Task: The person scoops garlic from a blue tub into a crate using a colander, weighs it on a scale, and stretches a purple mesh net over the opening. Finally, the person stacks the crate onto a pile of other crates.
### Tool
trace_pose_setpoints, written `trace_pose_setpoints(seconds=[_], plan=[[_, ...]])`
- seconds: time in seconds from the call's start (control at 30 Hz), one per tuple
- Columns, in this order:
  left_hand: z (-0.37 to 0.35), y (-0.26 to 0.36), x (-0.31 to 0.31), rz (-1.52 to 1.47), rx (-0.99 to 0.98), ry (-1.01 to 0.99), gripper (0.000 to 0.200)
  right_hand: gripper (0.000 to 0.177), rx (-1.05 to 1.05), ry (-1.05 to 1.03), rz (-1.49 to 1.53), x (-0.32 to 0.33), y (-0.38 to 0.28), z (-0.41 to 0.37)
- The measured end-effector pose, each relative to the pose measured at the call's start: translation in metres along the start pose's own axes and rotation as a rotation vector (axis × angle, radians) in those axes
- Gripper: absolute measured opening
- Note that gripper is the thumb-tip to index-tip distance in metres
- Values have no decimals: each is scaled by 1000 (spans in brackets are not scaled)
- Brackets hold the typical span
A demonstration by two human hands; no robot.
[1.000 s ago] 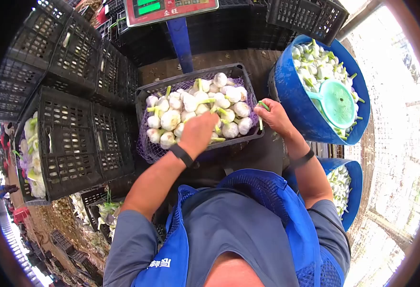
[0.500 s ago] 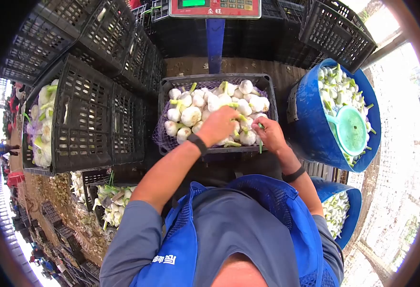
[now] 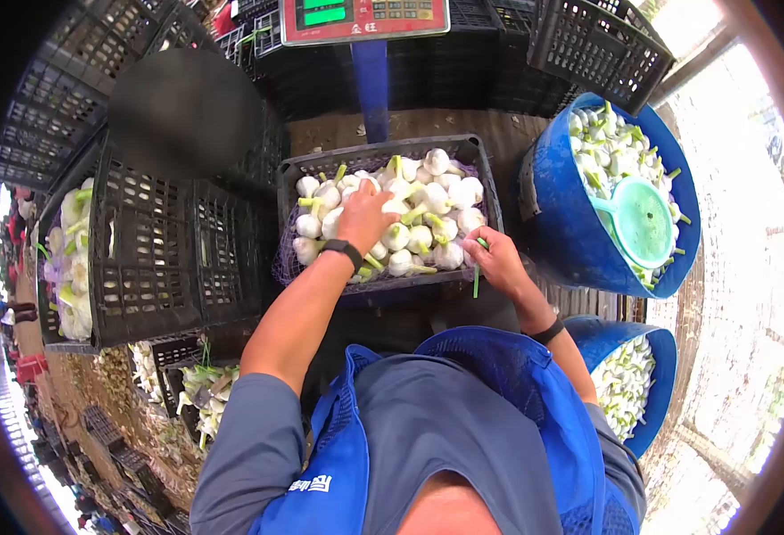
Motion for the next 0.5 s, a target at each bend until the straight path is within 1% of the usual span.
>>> trace_pose_setpoints(seconds=[0.03,0.1,0.13,0.17,0.23,0.27,0.3,0.33,0.37,0.43,0.47,0.5], plan=[[2,1,2,-1,-9,-4,35,18,-40,2,17,-1,-4,-1],[11,2,9,92,-41,-130,36,18,-10,13,-11,0,0,5],[11,4,13,131,-31,-153,30,17,31,25,-38,1,-1,4],[12,6,18,138,-40,-151,30,17,69,40,-62,1,-2,4],[10,15,22,287,-90,-172,29,16,80,30,-36,0,-2,3],[7,24,24,399,-210,-62,31,16,50,-8,-14,0,-1,2],[4,34,27,401,-212,-58,31,16,20,-44,7,3,-2,3],[-3,49,29,132,-278,-75,40,16,20,-42,9,7,-6,1],[-13,61,28,-138,-339,-93,50,16,74,-78,-6,10,-12,-2],[-39,80,9,-235,-346,-82,71,14,205,-129,-87,14,-19,-6],[-45,91,9,-165,-330,-252,76,13,304,-154,-144,16,-20,-6],[-50,100,17,-84,-285,-413,82,12,307,-204,-284,18,-19,-7]])
Point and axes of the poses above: each hand's wrist, its own z-axis towards the middle knuckle, its own x-axis out of the back of the hand, y = z × x, the point moved 2 cm from there along z, towards the middle knuckle, and after that the axes turned 2 degrees about z, right-handed, at the moved point
